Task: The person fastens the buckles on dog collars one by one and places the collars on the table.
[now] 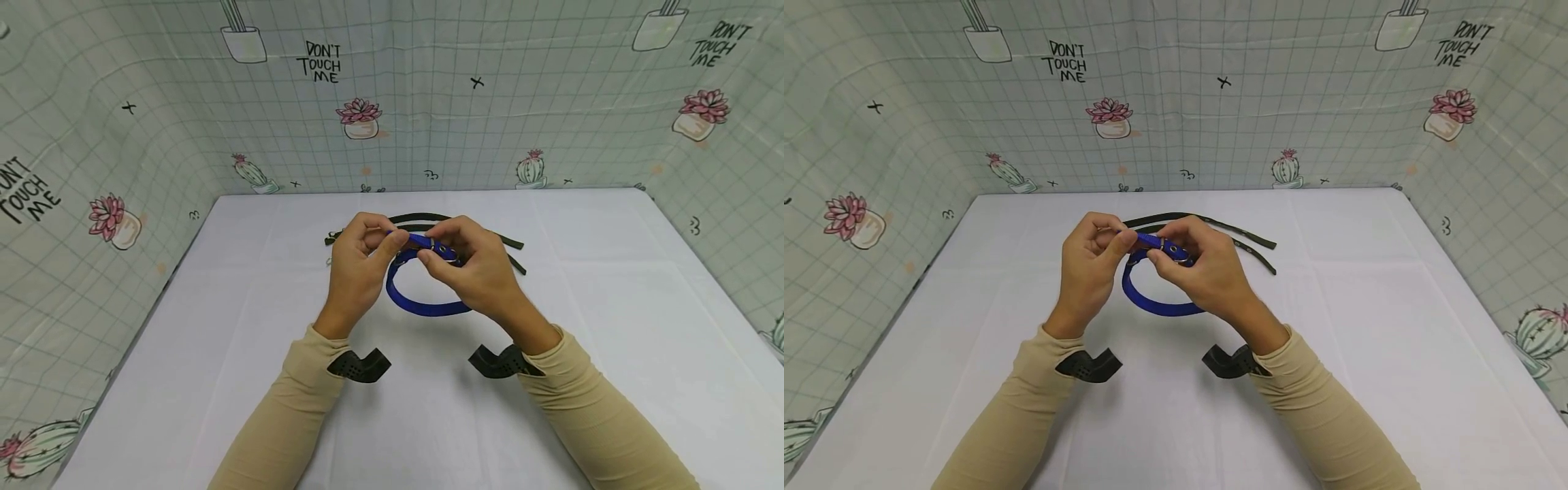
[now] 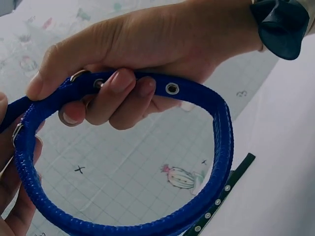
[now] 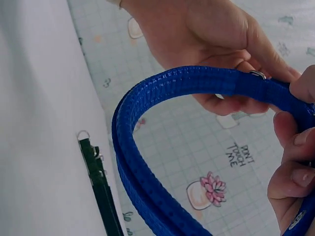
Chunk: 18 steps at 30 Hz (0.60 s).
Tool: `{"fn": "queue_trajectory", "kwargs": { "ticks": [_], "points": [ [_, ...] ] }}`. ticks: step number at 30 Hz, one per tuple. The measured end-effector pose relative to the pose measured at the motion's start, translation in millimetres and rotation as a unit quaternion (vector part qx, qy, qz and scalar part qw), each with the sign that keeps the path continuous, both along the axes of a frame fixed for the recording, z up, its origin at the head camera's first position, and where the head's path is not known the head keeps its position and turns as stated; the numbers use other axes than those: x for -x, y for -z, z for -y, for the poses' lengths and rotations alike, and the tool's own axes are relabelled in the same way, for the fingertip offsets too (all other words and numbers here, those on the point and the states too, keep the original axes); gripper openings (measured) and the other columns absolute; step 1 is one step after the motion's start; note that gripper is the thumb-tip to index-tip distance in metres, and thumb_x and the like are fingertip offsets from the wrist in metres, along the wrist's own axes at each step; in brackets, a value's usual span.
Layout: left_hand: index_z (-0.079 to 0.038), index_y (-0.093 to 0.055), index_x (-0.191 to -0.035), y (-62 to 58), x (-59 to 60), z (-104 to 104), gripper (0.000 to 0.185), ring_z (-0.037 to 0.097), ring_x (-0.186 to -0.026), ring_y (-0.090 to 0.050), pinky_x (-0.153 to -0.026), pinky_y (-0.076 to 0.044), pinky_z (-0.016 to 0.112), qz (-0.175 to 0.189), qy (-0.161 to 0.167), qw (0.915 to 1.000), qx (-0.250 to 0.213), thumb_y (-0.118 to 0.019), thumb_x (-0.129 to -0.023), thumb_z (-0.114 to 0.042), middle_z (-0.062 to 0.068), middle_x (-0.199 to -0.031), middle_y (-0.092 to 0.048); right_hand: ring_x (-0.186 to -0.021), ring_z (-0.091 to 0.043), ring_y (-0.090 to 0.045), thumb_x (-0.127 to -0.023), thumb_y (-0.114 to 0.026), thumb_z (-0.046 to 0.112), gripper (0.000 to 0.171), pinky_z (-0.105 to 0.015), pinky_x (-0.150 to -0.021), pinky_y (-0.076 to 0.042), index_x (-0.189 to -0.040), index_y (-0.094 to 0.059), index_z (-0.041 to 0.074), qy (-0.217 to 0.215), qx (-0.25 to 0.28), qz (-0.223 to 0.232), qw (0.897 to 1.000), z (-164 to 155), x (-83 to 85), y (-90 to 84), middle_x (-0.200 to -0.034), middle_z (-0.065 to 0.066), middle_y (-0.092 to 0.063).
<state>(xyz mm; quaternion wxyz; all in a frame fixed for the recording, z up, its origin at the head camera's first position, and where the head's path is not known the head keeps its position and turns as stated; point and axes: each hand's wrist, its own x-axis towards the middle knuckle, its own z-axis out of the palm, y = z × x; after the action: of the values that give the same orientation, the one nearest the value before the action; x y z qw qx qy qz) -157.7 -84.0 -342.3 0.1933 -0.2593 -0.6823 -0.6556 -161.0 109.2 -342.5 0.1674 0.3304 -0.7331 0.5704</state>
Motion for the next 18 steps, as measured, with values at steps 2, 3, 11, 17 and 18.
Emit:
{"fn": "queue_trajectory", "kwargs": {
  "ticks": [2, 3, 11, 17, 18],
  "points": [
    [0.004, -0.055, -0.106, 0.5, 0.3, 0.4, 0.013, 0.024, -0.088, -0.071, -0.087, -0.056, 0.039, 0.003, 0.008, 0.9999, -0.008, -0.064, -0.097, 0.001, 0.016, -0.09, -0.073, -0.071, -0.017, -0.065, -0.087, -0.074, -0.002, 0.023, -0.025, -0.062, -0.053, -0.108, -0.064, 0.0, 0.0, -0.001, -0.005, 1.0, -0.1, 0.2, -0.4, -0.09, -0.005, -0.073],
    [0.005, -0.055, -0.108, 0.9, 0.5, 0.6, 0.014, 0.023, -0.089, -0.071, -0.086, -0.056, 0.038, 0.004, 0.011, 0.9999, -0.011, -0.063, -0.097, 0.002, 0.017, -0.092, -0.072, -0.072, -0.017, -0.066, -0.087, -0.074, -0.002, 0.024, -0.025, -0.063, -0.054, -0.108, -0.064, 0.0, 0.0, -0.003, -0.008, 1.0, -0.3, 0.3, -0.8, -0.092, -0.005, -0.073],
    [0.005, -0.054, -0.113, 2.1, 1.0, 1.6, 0.04, 0.02, -0.093, -0.069, -0.088, -0.055, 0.034, 0.014, 0.028, 0.9987, -0.041, -0.065, -0.099, -0.03, 0.02, -0.1, -0.069, -0.077, -0.016, -0.067, -0.086, -0.076, -0.002, 0.028, -0.022, -0.064, -0.054, -0.112, -0.065, 0.0, 0.012, -0.006, -0.029, 0.999, -3.9, 0.3, -4.4, -0.095, -0.005, -0.073],
    [0.005, -0.054, -0.11, 2.9, -0.2, -2.2, 0.057, 0.018, -0.089, -0.067, -0.086, -0.054, 0.034, 0.011, 0.004, 0.9978, -0.065, -0.066, -0.093, -0.048, 0.023, -0.096, -0.068, -0.072, -0.017, -0.063, -0.086, -0.074, -0.002, 0.025, -0.022, -0.062, -0.051, -0.109, -0.064, 0.0, 0.008, 0.005, -0.033, 0.999, -3.2, -0.3, -4.6, -0.091, -0.005, -0.072],
    [0.004, -0.055, -0.11, 3.0, -0.1, -2.5, 0.055, 0.018, -0.088, -0.067, -0.086, -0.054, 0.035, 0.009, 0.003, 0.9973, -0.073, -0.066, -0.093, -0.047, 0.023, -0.095, -0.068, -0.071, -0.017, -0.063, -0.086, -0.074, -0.002, 0.025, -0.022, -0.061, -0.051, -0.109, -0.064, 0.0, 0.008, 0.006, -0.03, 0.999, -3.3, -0.4, -4.7, -0.091, -0.005, -0.072]
  ]
}}
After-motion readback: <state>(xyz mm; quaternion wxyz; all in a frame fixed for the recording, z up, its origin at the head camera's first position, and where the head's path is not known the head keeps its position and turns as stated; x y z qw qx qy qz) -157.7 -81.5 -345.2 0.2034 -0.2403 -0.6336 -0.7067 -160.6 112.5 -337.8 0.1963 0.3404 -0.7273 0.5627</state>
